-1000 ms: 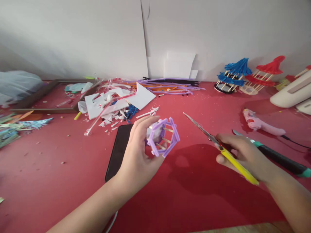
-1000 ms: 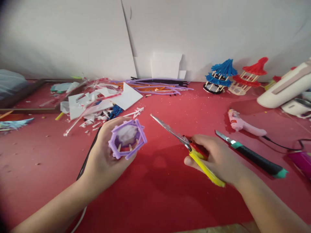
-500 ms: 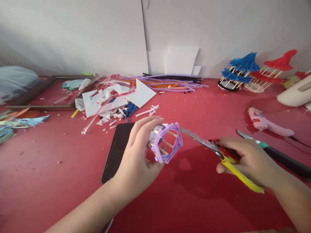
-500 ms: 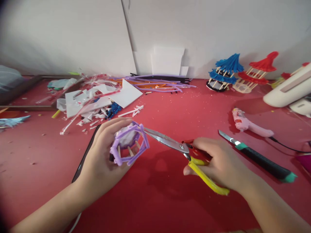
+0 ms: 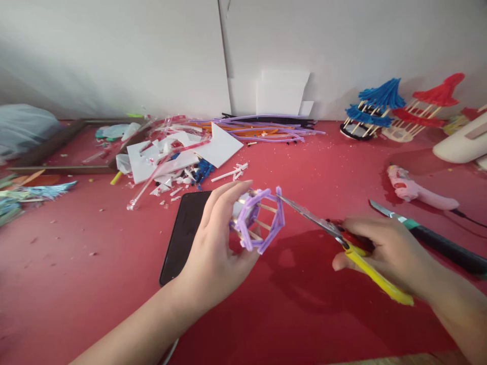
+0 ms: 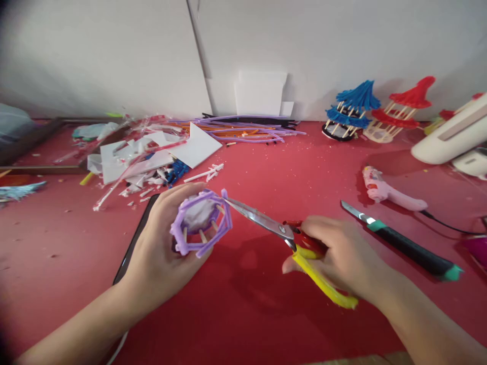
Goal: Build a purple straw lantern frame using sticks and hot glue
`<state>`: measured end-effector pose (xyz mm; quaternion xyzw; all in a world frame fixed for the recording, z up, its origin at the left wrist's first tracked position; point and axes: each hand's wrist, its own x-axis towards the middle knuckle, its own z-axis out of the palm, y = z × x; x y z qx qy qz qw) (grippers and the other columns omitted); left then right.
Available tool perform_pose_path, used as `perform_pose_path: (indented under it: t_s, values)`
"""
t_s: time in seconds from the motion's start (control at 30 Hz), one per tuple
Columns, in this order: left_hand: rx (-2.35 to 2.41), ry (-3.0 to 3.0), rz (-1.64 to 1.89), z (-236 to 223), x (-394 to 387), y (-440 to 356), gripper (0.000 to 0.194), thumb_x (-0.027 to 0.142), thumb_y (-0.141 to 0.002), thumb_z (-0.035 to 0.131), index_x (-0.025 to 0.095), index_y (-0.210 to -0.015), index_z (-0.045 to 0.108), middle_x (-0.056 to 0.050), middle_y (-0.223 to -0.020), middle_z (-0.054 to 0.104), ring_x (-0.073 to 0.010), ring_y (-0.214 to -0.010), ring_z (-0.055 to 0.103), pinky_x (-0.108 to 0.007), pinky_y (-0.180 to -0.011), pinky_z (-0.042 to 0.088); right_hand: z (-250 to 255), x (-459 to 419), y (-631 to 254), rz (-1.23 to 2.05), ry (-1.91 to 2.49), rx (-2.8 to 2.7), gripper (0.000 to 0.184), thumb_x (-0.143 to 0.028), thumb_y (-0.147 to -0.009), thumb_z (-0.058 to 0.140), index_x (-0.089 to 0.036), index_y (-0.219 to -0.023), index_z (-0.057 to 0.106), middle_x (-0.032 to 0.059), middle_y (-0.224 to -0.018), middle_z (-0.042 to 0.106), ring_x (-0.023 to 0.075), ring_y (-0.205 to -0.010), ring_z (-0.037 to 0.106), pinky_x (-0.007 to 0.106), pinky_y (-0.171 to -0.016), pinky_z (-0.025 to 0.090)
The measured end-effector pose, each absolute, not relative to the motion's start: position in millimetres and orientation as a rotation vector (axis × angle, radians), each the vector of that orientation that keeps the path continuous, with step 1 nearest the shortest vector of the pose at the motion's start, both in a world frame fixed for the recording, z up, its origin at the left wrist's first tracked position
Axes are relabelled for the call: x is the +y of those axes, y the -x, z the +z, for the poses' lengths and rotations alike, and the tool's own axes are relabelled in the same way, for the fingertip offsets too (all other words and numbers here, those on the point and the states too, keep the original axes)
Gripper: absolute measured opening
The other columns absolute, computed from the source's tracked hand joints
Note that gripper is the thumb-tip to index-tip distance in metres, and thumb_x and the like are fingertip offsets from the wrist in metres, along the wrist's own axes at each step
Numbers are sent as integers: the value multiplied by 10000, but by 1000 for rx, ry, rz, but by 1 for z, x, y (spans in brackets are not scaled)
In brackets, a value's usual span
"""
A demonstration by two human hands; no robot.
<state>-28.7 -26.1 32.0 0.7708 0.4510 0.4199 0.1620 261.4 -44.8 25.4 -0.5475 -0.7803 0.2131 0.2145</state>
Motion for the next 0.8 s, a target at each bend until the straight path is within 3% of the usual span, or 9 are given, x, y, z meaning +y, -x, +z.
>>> perform_pose_path:
  t_s: [0.1, 0.27, 0.37, 0.47, 0.57, 0.7, 0.8]
  values:
    - [1191, -2059, 1229, 29, -27, 30, 662, 91, -789, 665, 246, -1373, 395, -112, -1320, 537, -230, -1095, 650, -325, -849, 598, 21, -48, -260, 565, 1517, -2154, 563, -628, -796, 694, -227, -600, 350, -55, -564, 358, 100, -499, 324, 264, -433, 249]
    - [1132, -1940, 1244, 25, -28, 31, 683, 52, -771, 677, 281, -1350, 398, -72, -1280, 551, -186, -1002, 671, -330, -894, 580, 17, -49, -256, 522, 1505, -2127, 574, -602, -826, 670, -233, -600, 293, -60, -558, 312, 88, -467, 307, 259, -418, 233]
    - [1103, -1748, 1201, 30, -29, 30, 623, 45, -802, 655, 316, -1317, 435, -19, -1153, 597, -148, -923, 669, -290, -856, 578, 15, -47, -258, 498, 1531, -2139, 490, -592, -858, 636, -233, -644, 381, -51, -584, 371, 102, -481, 376, 248, -426, 283]
    - [977, -1512, 1128, 39, -28, 29, 456, 83, -858, 639, 321, -1228, 519, 5, -1080, 634, -123, -903, 659, -231, -810, 566, 13, -43, -262, 419, 1508, -2194, 362, -563, -882, 618, -223, -811, 514, -25, -674, 494, 126, -541, 466, 242, -459, 373]
    - [824, -1297, 1009, 44, -28, 29, 304, 155, -906, 644, 312, -1163, 594, 10, -1027, 671, -111, -898, 652, -195, -795, 550, 10, -40, -267, 261, 1449, -2219, 362, -564, -888, 616, -212, -862, 537, -11, -706, 536, 136, -558, 494, 255, -494, 418]
    - [727, -1128, 934, 41, -30, 33, 387, 249, -896, 703, 322, -1262, 602, -13, -1177, 665, -144, -1055, 621, -218, -912, 517, 10, -38, -265, 146, 1371, -2246, 436, -637, -889, 583, -202, -907, 568, 12, -748, 598, 156, -597, 571, 265, -535, 455]
    - [709, -1050, 876, 37, -32, 35, 438, 279, -860, 751, 313, -1274, 614, -11, -1120, 661, -133, -981, 610, -227, -892, 516, 12, -39, -260, 102, 1337, -2269, 489, -680, -892, 540, -192, -921, 575, -3, -718, 570, 144, -574, 561, 255, -527, 452]
